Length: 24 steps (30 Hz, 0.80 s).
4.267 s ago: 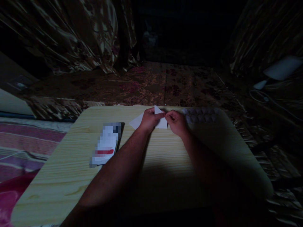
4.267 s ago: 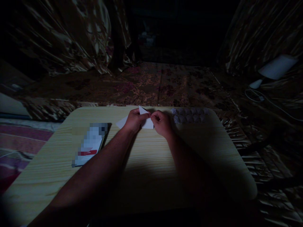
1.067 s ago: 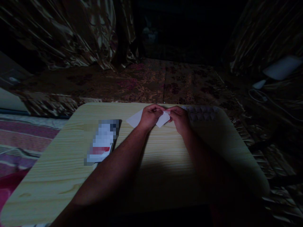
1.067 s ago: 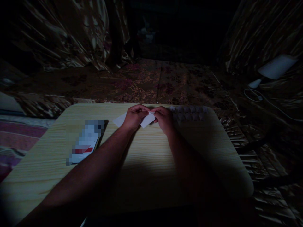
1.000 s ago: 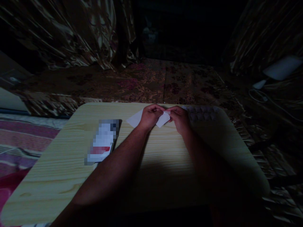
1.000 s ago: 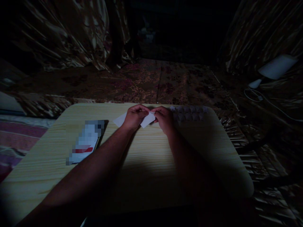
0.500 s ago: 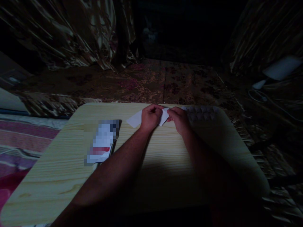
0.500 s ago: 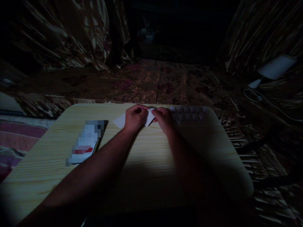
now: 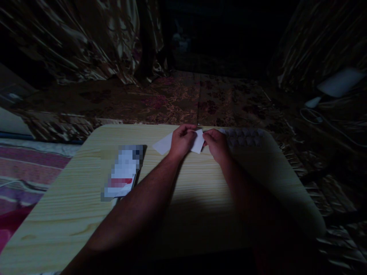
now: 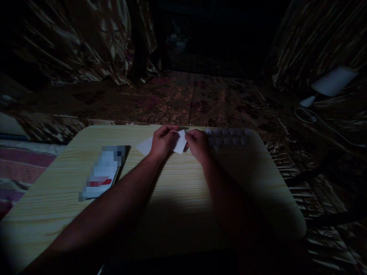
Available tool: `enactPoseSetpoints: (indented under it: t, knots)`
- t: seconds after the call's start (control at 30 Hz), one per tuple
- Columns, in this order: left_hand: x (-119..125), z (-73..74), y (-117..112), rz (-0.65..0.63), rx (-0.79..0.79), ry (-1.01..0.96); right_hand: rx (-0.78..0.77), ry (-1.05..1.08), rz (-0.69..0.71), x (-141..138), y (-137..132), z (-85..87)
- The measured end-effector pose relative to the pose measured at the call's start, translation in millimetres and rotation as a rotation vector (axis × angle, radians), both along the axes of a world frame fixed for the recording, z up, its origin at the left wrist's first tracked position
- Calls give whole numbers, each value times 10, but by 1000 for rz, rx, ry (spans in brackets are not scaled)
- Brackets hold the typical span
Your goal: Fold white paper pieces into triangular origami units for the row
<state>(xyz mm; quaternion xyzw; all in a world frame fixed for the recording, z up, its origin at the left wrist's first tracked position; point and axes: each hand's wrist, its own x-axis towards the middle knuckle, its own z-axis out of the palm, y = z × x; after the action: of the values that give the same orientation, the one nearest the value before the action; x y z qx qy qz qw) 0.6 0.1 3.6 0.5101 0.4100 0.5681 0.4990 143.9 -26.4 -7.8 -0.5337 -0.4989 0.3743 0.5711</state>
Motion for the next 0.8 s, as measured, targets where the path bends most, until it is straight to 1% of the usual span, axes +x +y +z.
enactPoseSetpoints:
  t: [0.13, 0.2, 0.27, 0.33, 0.43, 0.5, 0.63, 0.8]
  knots:
    - [-19, 30, -6, -127, 0, 2, 16, -107, 47, -28, -31, 22]
    - [-22, 26, -5, -160, -9, -12, 31, -129, 30, -33, -35, 26]
    - [-21, 16, -5, -157, -24, -28, 37, -132, -5, -34, -32, 30]
    - [-16, 9, -6, -143, -38, -42, 42, -78, -23, -38, -30, 35]
    - [-9, 11, -6, -107, -50, -78, 49, 65, -6, -50, -35, 50]
    - [-7, 18, -6, -79, -49, -101, 51, 118, 13, -58, -45, 62]
    - [-2, 27, -11, -71, -35, -111, 29, 108, 17, -60, -56, 66]
    - [10, 27, -19, -72, -29, -126, 34, 89, -8, -43, -30, 17]
